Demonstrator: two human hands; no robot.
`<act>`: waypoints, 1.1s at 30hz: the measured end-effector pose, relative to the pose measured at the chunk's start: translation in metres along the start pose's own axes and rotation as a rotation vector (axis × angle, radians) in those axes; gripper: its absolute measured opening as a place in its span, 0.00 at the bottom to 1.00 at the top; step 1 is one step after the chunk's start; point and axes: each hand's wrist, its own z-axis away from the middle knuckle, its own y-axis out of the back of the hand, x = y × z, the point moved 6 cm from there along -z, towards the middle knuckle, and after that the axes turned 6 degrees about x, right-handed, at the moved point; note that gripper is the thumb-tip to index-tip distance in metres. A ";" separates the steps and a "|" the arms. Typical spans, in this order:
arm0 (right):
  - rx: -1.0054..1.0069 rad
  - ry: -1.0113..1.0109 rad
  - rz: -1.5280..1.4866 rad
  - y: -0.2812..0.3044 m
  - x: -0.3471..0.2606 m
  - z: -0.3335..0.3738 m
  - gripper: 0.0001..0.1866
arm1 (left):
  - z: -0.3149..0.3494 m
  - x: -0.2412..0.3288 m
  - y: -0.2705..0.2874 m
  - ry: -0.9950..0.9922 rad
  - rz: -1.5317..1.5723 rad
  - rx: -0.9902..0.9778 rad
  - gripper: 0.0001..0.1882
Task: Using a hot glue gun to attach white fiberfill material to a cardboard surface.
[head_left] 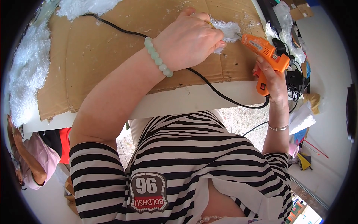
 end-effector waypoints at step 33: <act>-0.170 -0.038 -0.001 -0.016 -0.003 0.006 0.11 | 0.000 -0.016 -0.003 0.098 0.075 -0.003 0.12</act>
